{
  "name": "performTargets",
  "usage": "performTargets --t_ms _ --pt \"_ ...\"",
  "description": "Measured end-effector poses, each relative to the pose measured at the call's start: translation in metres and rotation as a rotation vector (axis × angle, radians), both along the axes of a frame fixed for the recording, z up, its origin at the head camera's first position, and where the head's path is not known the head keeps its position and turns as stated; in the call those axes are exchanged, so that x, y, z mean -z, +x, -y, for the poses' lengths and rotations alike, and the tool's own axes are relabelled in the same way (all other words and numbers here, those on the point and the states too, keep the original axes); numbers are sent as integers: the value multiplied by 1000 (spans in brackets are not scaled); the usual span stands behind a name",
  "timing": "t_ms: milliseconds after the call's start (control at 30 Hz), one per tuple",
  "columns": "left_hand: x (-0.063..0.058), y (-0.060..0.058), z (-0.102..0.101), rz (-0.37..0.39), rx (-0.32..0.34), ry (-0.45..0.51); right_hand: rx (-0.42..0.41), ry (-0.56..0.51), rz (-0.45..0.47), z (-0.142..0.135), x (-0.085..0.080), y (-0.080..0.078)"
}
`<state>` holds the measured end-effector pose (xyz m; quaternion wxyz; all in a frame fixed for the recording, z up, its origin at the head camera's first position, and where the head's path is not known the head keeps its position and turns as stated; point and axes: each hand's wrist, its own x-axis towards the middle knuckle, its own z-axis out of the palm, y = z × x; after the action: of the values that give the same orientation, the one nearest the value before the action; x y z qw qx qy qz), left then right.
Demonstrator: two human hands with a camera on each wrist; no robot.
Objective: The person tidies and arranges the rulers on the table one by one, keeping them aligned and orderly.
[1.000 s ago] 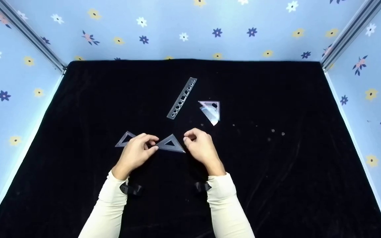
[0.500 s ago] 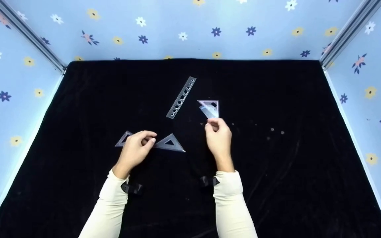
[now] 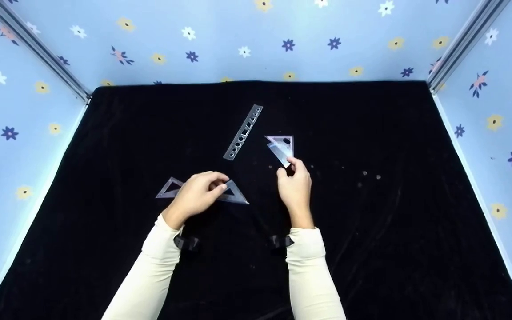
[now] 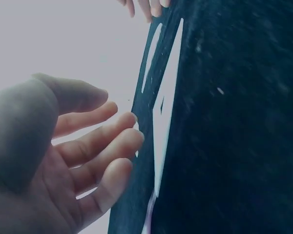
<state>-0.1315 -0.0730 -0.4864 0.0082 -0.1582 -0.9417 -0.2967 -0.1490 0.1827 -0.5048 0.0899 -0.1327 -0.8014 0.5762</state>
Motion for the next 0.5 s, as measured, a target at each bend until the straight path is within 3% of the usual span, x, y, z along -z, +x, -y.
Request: performTargets --t_ms 133,500 --pt "-5 -8 -12 26 53 -47 -21 66 38 -3 1 0" --pt "-13 -32 -33 105 175 -106 -40 121 89 -6 3 -2"
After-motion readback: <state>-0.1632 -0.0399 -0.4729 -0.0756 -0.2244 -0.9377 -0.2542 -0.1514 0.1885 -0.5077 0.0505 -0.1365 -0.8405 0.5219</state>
